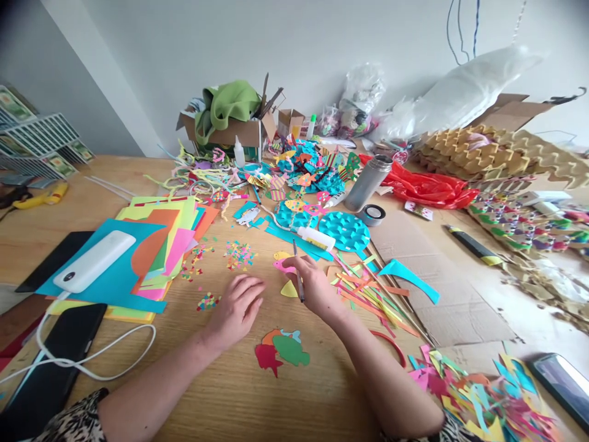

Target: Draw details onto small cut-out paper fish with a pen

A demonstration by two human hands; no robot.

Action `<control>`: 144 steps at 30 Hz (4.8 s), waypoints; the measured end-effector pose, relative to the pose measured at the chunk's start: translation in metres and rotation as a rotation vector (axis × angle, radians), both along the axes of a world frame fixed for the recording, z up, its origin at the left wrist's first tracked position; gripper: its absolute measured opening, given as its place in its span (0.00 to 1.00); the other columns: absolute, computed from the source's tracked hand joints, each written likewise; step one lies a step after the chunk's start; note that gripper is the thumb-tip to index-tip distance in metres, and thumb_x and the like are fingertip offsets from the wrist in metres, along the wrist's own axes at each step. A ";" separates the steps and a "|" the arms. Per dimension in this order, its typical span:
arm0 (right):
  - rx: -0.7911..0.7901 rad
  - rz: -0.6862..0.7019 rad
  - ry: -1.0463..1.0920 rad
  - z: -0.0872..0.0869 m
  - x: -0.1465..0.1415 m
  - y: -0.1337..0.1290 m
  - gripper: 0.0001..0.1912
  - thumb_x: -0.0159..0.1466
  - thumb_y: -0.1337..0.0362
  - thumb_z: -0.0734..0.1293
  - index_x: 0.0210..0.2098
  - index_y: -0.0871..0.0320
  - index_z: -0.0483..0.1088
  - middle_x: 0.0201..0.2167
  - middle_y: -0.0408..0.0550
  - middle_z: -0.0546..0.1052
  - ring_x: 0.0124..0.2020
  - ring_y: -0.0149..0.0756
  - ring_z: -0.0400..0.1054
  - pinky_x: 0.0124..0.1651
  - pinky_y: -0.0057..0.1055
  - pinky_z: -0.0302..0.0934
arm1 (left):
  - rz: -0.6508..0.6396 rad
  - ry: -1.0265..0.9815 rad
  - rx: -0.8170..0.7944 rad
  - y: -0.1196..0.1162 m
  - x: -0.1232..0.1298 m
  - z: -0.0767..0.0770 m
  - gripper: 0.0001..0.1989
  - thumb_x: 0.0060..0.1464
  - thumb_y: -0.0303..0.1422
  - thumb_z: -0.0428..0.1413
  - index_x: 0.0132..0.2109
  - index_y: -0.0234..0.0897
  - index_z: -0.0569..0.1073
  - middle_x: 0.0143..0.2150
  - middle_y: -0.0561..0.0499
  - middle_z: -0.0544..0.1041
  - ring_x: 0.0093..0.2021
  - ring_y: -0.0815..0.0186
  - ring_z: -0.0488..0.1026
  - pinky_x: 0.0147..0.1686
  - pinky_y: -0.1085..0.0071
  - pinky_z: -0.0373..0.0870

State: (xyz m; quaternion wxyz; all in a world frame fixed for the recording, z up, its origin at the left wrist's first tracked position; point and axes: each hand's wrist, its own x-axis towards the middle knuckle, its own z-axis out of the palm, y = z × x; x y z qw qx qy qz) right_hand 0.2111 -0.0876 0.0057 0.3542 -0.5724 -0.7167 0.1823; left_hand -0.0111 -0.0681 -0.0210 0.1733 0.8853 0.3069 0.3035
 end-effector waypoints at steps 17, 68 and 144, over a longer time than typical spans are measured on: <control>0.002 0.061 -0.138 -0.011 0.003 -0.049 0.19 0.64 0.77 0.58 0.49 0.57 0.70 0.37 0.54 0.77 0.38 0.43 0.72 0.37 0.35 0.66 | -0.070 0.395 0.110 -0.010 0.022 0.007 0.20 0.66 0.39 0.48 0.61 0.36 0.67 0.62 0.47 0.69 0.68 0.51 0.53 0.66 0.44 0.46; -0.238 -0.259 0.745 -0.018 -0.028 0.000 0.16 0.59 0.49 0.69 0.29 0.55 0.64 0.21 0.40 0.68 0.19 0.33 0.66 0.22 0.31 0.65 | 0.069 0.379 0.069 -0.017 0.025 0.007 0.20 0.62 0.40 0.53 0.57 0.37 0.70 0.51 0.41 0.68 0.58 0.48 0.60 0.62 0.44 0.54; -0.276 -0.265 0.585 -0.040 -0.023 0.002 0.12 0.64 0.55 0.65 0.29 0.53 0.62 0.16 0.37 0.67 0.14 0.30 0.59 0.18 0.26 0.50 | 0.085 0.391 0.038 -0.020 0.025 0.010 0.20 0.64 0.38 0.48 0.59 0.38 0.68 0.57 0.47 0.70 0.63 0.48 0.55 0.65 0.45 0.51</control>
